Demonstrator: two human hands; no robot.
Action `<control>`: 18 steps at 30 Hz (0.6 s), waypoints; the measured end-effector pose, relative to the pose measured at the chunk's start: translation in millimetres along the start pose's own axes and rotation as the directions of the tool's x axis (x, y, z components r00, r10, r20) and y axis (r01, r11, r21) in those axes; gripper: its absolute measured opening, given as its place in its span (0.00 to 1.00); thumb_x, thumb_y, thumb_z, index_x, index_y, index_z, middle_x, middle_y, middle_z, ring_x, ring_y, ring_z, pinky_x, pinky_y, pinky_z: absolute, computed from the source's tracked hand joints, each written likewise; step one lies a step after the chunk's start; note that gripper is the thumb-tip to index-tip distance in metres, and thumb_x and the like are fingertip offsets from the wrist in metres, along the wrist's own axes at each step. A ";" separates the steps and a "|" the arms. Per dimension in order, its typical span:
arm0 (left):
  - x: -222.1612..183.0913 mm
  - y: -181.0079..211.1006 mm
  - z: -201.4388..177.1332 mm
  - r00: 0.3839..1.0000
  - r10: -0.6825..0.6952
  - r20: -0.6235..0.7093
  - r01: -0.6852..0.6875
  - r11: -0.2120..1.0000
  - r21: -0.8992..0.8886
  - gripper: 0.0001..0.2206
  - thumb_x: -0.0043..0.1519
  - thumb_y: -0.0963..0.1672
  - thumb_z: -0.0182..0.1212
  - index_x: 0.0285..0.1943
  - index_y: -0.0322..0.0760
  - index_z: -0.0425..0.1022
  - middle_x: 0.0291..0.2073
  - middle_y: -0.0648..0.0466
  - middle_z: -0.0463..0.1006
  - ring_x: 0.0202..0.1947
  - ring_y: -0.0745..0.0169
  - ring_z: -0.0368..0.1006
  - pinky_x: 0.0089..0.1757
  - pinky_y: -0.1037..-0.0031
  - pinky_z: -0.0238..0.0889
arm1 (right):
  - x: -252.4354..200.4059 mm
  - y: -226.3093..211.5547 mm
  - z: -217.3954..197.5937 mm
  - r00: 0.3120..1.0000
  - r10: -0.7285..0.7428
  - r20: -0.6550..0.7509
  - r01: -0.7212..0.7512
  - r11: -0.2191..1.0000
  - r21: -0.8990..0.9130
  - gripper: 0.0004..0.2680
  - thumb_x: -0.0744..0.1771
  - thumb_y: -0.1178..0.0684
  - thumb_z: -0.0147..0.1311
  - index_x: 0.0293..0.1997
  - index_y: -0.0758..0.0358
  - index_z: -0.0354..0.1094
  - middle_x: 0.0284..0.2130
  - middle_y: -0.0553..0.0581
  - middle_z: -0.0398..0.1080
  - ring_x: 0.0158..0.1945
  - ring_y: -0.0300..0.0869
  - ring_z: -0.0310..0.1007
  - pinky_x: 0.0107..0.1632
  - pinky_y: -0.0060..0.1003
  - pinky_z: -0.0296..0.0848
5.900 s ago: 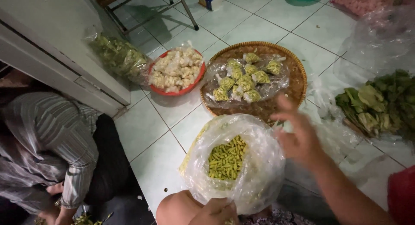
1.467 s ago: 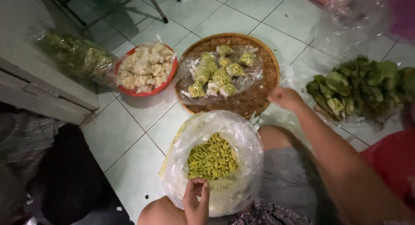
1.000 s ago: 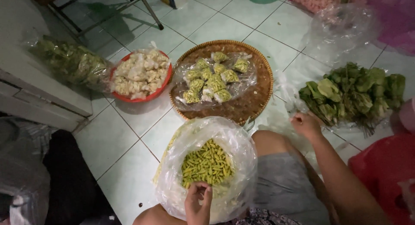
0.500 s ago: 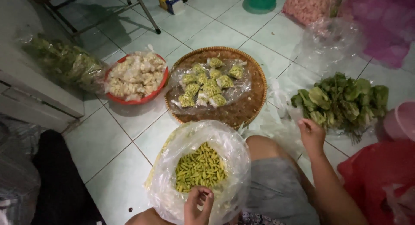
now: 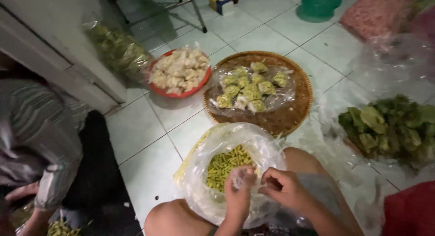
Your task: The person scoops green vegetable pieces from a large plastic bag and places them into small clear plastic wrappers. They fold the wrappers around the contents to form small bundles and place them onto a woven tray. Another person sits nearby sorting similar vegetables.
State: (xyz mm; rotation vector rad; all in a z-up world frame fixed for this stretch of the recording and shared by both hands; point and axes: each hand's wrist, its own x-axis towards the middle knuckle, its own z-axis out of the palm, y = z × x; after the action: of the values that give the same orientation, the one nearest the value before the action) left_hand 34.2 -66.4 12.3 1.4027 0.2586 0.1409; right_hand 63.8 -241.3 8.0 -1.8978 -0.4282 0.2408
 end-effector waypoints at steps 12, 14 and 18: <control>1.3 13.0 -57.3 1.000 -0.004 -0.002 0.004 0.990 -0.142 0.08 0.63 0.40 0.61 0.51 0.35 0.75 0.36 0.45 0.86 0.38 0.53 0.85 0.43 0.61 0.81 | 20.0 -34.5 -45.0 0.993 -0.006 0.117 0.070 0.827 -0.558 0.05 0.65 0.55 0.52 0.33 0.48 0.74 0.27 0.42 0.73 0.32 0.37 0.72 0.35 0.35 0.67; 4.6 15.1 -68.2 0.998 -0.046 -0.034 0.041 0.990 -0.136 0.08 0.65 0.36 0.57 0.50 0.37 0.75 0.36 0.47 0.86 0.40 0.52 0.85 0.44 0.60 0.80 | 22.9 -34.0 -55.6 0.996 -0.014 0.093 0.073 0.739 -0.669 0.06 0.64 0.55 0.53 0.33 0.46 0.78 0.29 0.41 0.73 0.36 0.37 0.73 0.37 0.37 0.69; 17.5 4.1 -106.0 0.971 0.145 -0.188 -0.155 0.987 -0.039 0.06 0.65 0.42 0.60 0.44 0.33 0.78 0.31 0.47 0.84 0.28 0.58 0.81 0.33 0.71 0.79 | 24.4 8.5 -70.4 0.945 -0.278 0.169 0.323 0.869 -0.374 0.08 0.68 0.53 0.48 0.42 0.56 0.77 0.30 0.48 0.72 0.35 0.40 0.72 0.39 0.35 0.71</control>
State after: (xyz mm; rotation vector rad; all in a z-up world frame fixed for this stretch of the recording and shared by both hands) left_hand 23.5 39.8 -0.8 1.3567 0.3001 0.4019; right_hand 113.3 -294.5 26.3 -2.1833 -0.8978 0.0494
